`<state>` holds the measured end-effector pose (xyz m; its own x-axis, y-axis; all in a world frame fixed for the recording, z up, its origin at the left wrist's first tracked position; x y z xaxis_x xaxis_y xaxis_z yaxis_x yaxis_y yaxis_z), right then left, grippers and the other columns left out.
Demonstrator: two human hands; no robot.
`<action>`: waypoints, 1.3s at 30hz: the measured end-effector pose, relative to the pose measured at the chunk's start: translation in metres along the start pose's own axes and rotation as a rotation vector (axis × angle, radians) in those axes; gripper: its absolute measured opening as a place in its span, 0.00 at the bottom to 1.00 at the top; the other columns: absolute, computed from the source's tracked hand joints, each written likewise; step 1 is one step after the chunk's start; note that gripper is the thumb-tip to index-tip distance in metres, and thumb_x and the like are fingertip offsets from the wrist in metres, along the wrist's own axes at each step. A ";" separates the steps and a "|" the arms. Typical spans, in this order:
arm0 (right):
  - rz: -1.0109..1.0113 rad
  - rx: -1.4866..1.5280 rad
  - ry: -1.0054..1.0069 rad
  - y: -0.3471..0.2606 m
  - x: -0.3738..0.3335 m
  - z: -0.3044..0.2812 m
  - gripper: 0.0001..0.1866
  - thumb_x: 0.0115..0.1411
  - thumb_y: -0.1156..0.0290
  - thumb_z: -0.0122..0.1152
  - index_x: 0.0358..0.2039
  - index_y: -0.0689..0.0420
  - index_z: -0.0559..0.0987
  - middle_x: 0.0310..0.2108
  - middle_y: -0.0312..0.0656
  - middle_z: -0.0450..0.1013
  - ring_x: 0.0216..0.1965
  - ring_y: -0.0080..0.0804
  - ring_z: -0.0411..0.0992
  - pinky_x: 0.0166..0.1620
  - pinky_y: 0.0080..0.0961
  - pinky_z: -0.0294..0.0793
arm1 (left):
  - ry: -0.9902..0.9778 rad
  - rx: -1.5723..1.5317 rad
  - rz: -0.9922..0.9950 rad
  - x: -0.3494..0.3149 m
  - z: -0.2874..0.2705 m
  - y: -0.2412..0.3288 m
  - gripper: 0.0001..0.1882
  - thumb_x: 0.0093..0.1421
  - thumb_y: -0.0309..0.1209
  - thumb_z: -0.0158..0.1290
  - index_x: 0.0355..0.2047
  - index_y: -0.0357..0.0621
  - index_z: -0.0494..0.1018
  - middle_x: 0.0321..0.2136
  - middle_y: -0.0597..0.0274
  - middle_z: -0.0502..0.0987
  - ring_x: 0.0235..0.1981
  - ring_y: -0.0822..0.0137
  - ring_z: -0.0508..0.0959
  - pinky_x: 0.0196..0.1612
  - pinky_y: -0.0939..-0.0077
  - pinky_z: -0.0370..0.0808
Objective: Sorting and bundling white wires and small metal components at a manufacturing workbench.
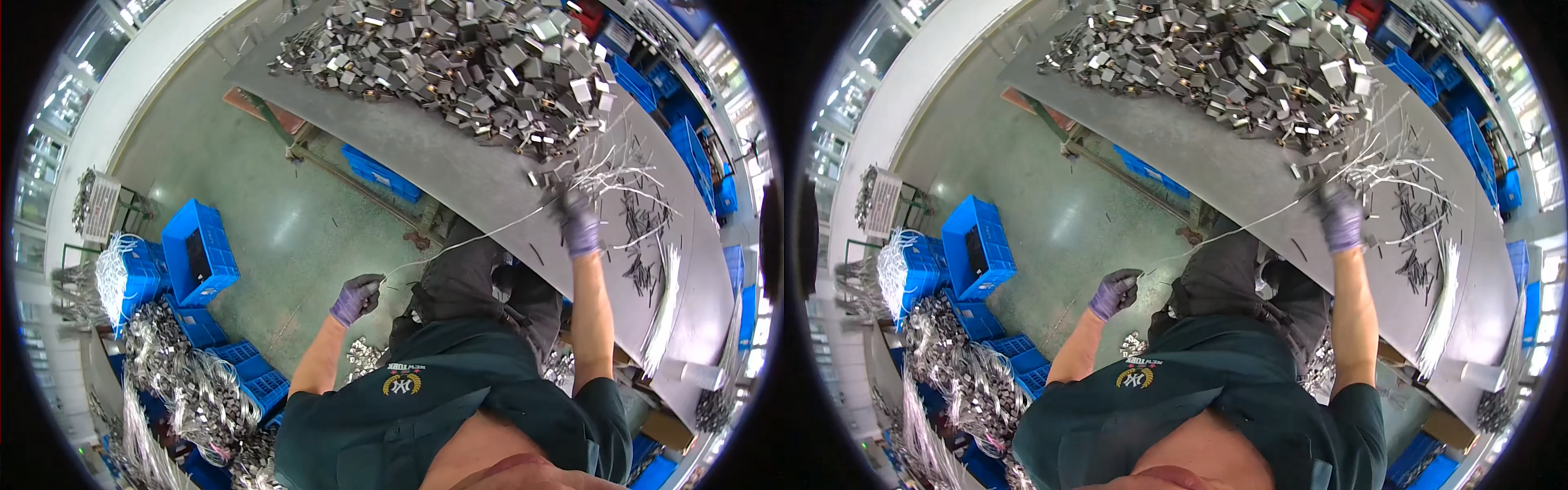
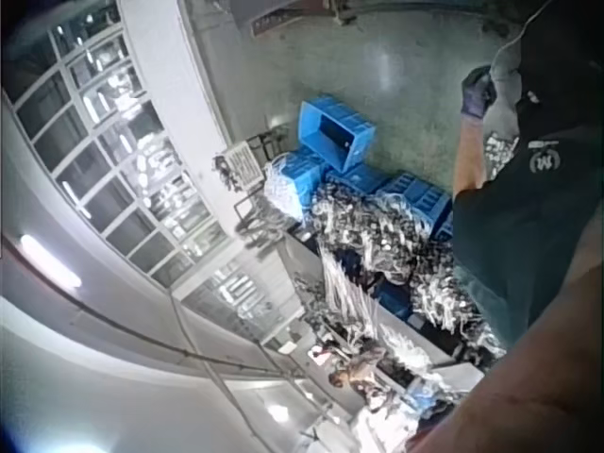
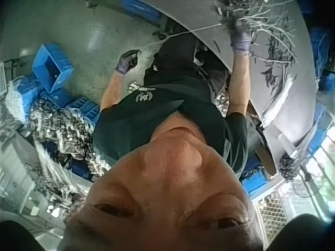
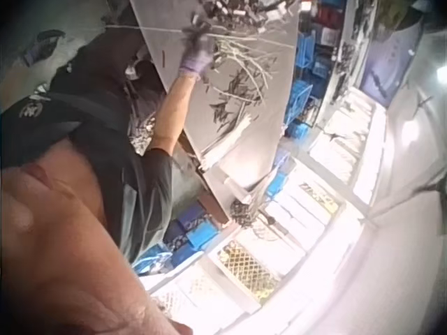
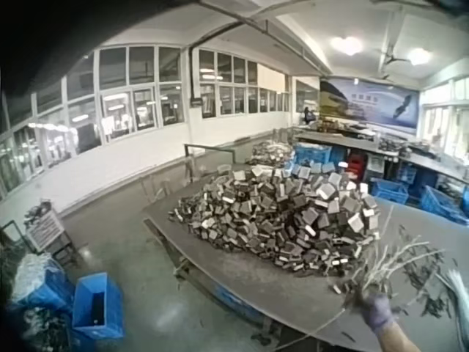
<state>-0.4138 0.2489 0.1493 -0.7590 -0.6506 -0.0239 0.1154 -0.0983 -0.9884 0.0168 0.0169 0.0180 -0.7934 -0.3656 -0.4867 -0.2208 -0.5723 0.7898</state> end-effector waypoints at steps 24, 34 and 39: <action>0.148 -0.114 0.201 -0.018 0.001 0.007 0.16 0.61 0.61 0.54 0.33 0.64 0.77 0.25 0.42 0.76 0.22 0.24 0.74 0.26 0.18 0.74 | -0.320 0.129 0.087 0.172 0.255 0.097 0.23 0.61 0.54 0.44 0.35 0.45 0.71 0.17 0.67 0.71 0.09 0.78 0.62 0.11 0.85 0.57; 0.163 -0.250 0.152 -0.021 0.016 -0.013 0.14 0.60 0.64 0.54 0.30 0.63 0.78 0.21 0.41 0.76 0.20 0.23 0.74 0.25 0.18 0.74 | -0.144 0.276 0.190 0.215 0.299 0.104 0.26 0.60 0.56 0.43 0.31 0.44 0.71 0.19 0.66 0.71 0.11 0.77 0.65 0.11 0.83 0.59; 0.145 -0.374 0.165 -0.014 0.014 -0.005 0.17 0.59 0.61 0.55 0.28 0.66 0.76 0.16 0.42 0.73 0.16 0.26 0.72 0.23 0.21 0.72 | -0.174 0.247 0.407 0.236 0.322 0.104 0.26 0.59 0.57 0.46 0.34 0.44 0.71 0.18 0.69 0.70 0.17 0.77 0.68 0.19 0.82 0.67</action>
<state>-0.4291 0.2448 0.1621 -0.8475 -0.5059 -0.1607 0.0119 0.2846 -0.9586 -0.3762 0.1074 0.1048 -0.9210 -0.3834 -0.0685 0.0147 -0.2100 0.9776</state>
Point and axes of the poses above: each hand's wrist, its own x-axis towards the middle knuckle, its own z-axis out of the palm, y = z × x, the point moved 1 cm from there along x, towards the middle knuckle
